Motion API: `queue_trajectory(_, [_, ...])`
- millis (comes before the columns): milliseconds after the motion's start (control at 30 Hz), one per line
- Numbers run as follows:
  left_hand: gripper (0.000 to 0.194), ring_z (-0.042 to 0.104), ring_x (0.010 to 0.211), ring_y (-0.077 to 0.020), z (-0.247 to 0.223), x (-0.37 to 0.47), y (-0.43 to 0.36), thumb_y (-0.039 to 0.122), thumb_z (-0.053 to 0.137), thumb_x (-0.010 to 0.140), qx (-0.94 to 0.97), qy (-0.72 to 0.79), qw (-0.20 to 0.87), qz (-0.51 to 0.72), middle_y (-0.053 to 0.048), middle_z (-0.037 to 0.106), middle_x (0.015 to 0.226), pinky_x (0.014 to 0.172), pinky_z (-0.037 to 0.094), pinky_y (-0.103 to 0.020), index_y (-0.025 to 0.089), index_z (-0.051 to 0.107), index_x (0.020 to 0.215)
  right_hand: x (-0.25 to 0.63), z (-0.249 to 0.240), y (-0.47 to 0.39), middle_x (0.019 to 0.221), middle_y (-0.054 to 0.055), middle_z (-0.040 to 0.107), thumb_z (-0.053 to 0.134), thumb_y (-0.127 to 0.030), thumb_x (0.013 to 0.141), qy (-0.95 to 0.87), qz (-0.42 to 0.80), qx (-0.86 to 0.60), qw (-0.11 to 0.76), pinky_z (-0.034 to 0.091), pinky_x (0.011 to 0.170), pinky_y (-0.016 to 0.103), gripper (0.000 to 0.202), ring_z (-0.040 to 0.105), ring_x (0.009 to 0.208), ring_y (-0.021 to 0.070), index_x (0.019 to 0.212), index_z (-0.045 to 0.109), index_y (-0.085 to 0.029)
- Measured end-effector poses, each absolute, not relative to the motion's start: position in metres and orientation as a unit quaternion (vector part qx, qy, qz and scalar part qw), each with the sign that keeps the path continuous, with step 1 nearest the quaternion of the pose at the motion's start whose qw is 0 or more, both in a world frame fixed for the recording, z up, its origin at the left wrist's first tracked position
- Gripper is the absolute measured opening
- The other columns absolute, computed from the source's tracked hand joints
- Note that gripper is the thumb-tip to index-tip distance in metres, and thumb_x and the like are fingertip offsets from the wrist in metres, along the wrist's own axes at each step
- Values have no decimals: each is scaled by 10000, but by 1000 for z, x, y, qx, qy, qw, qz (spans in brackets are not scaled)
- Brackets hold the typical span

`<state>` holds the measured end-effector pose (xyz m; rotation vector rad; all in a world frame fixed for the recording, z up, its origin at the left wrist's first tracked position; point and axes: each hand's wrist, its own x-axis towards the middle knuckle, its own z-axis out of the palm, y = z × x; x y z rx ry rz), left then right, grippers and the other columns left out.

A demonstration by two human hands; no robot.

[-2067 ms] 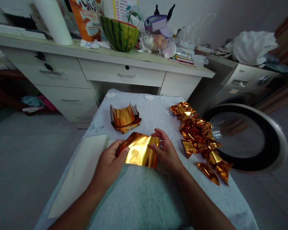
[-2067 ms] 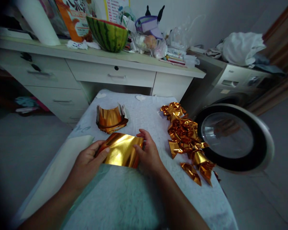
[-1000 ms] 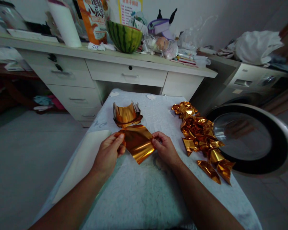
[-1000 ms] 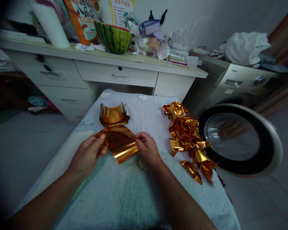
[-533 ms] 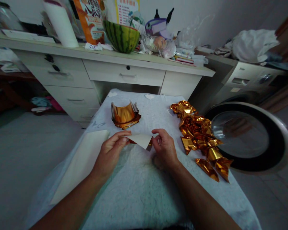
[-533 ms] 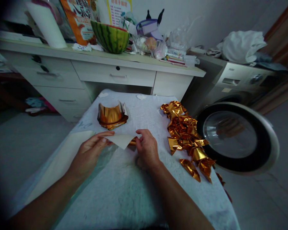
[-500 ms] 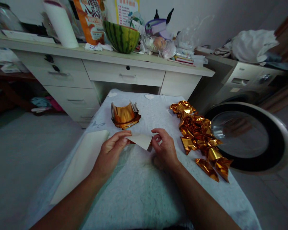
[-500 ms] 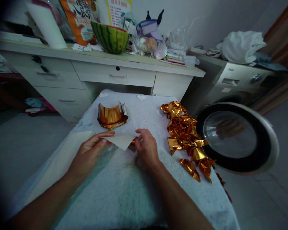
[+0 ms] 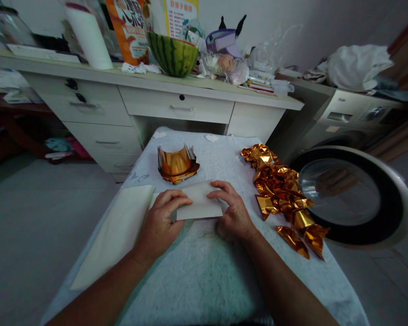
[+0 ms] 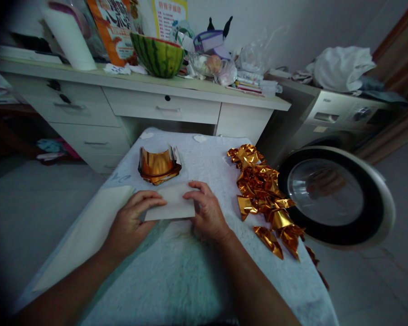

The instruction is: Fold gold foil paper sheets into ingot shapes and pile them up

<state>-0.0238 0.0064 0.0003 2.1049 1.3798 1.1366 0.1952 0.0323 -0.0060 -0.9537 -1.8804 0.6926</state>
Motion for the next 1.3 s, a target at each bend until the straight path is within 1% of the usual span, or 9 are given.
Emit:
queue_trajectory(167, [130,579,977,-221,0,-22,9,186,558,846,764,492,163,383,-53,657,965,896,448,-353,200,686,867,200,-5,35,1069,65,624,586,-210,773,-775,260,-398,417,413,907,399,146,545,1020,235,868,697,-215])
queue_trajectory(267, [143,607,929,-202,0,-20,10,235,529,878,758,488,217,375,-40,674,936,860,461,-326,194,662,844,198,-4,36,874,52,648,511,-270,859,-785,284,-384,394,415,821,366,169,556,875,212,831,662,-199])
queue_trajectory(400, [183,617,756,-170,2,-17,7,283,501,888,745,510,288,320,-11,662,822,694,460,-278,192,650,835,195,-4,36,739,21,585,480,-313,923,-774,307,-408,373,393,722,318,223,525,751,180,770,596,-199])
queue_trajectory(600, [198,533,588,-152,2,-15,5,282,492,838,747,554,276,244,18,545,630,563,375,-268,189,570,682,191,-8,35,844,22,596,536,-323,928,-760,268,-459,374,373,837,334,182,515,875,187,804,589,-200])
queue_trajectory(733, [144,525,573,-145,0,-15,4,232,507,784,752,553,271,233,28,523,611,546,357,-259,197,533,647,187,-9,34,898,27,610,532,-280,926,-751,265,-490,354,348,890,360,199,496,934,195,758,602,-200])
queue_trajectory(867, [81,587,603,-143,-2,-15,4,246,519,816,720,555,323,265,40,608,686,567,400,-247,216,592,833,184,-8,33,1003,38,596,581,-198,854,-741,241,-535,326,326,914,386,165,465,1008,213,693,615,-193])
queue_trajectory(1067, [274,664,713,-180,-8,-16,7,289,522,870,691,596,286,291,27,698,801,667,458,-285,243,526,1140,182,-9,30,1053,48,574,616,-167,772,-738,200,-572,297,325,902,402,104,449,1041,233,672,600,-187])
queue_trajectory(1167, [285,674,768,-206,-11,-17,9,303,511,891,697,616,239,278,-5,714,851,699,468,-311,230,528,1166,182,-11,29,1070,52,571,626,-173,754,-736,182,-587,285,328,895,402,90,448,1043,238,667,607,-187])
queue_trajectory(1300, [242,661,845,-248,-12,-14,12,283,514,901,730,624,149,233,-55,711,893,749,469,-354,198,588,1114,182,-14,28,1087,53,571,638,-193,748,-733,164,-603,269,330,889,404,83,450,1042,243,670,611,-190])
